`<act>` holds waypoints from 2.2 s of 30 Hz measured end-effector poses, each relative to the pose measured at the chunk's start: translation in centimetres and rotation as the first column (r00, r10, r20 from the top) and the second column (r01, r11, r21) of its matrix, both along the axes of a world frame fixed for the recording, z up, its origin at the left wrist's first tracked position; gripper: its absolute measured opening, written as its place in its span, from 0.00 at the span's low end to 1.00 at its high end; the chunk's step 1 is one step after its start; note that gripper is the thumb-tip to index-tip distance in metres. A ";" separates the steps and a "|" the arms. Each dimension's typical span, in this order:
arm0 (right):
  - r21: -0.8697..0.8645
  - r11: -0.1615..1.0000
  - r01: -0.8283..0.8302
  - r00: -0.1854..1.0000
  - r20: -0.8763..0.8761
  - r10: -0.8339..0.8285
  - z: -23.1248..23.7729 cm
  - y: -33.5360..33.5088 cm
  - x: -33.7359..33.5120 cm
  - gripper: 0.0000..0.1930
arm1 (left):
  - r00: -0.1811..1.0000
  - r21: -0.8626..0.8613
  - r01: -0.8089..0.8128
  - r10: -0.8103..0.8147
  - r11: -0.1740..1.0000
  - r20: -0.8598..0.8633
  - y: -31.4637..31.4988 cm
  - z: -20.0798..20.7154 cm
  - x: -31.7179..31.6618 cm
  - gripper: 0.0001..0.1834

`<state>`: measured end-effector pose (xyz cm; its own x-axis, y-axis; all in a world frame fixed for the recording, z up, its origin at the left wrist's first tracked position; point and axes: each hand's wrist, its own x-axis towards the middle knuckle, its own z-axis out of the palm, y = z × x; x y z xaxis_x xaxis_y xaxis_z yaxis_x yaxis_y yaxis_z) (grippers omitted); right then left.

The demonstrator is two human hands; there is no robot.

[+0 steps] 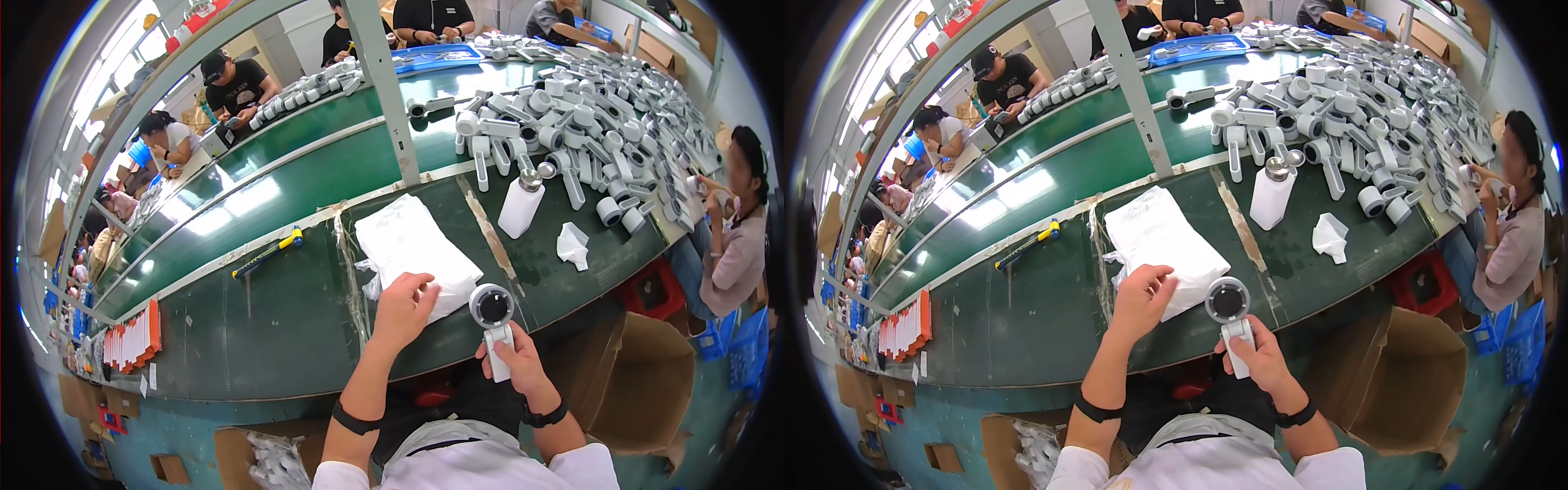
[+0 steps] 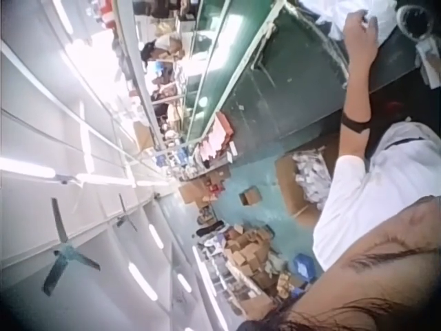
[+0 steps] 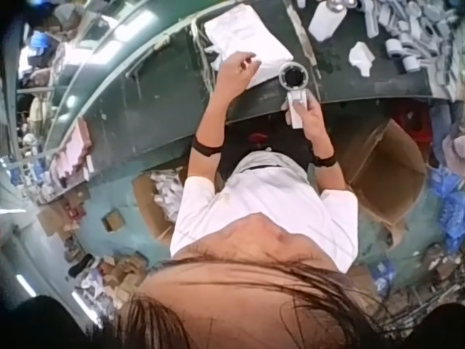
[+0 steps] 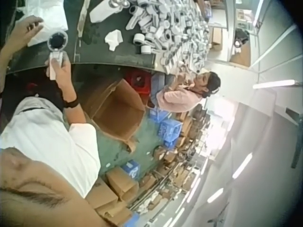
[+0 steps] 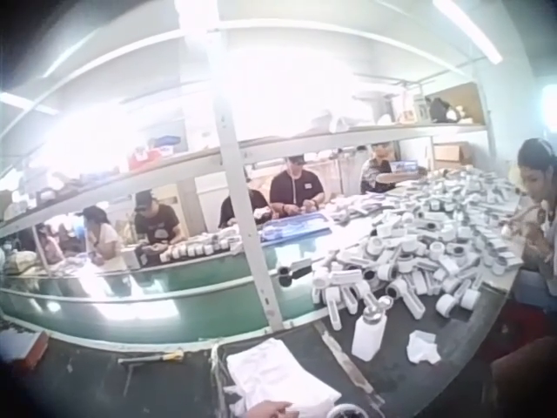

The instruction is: The person wipes a handheld fan with a cloth, slides it into a plastic bag, and places it on the table, repeating the process for a second fan.

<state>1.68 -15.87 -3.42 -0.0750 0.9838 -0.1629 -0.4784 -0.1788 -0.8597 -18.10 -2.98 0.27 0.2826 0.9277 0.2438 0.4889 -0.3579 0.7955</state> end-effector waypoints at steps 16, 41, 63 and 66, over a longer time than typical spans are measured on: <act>-0.057 0.998 -0.019 0.973 0.228 0.032 0.5 0.8 -1.7 0.22 | 0.983 -0.300 0.057 -0.001 0.952 0.183 -1.2 -0.5 0.4 0.10; 0.165 0.942 0.290 0.919 0.225 -0.323 2.3 3.1 -1.3 0.13 | 0.785 -0.459 0.076 0.231 0.885 0.575 -3.0 -0.5 1.1 0.08; -0.001 0.917 -0.400 0.647 0.708 0.283 2.8 4.1 0.2 0.38 | 0.913 -0.222 0.212 -0.112 0.952 0.392 -2.3 0.8 -2.2 0.06; 0.038 0.964 -0.264 0.518 0.848 0.108 3.6 3.6 -0.9 0.39 | 0.978 0.077 0.076 -0.089 0.994 0.187 -3.2 1.2 -1.3 0.04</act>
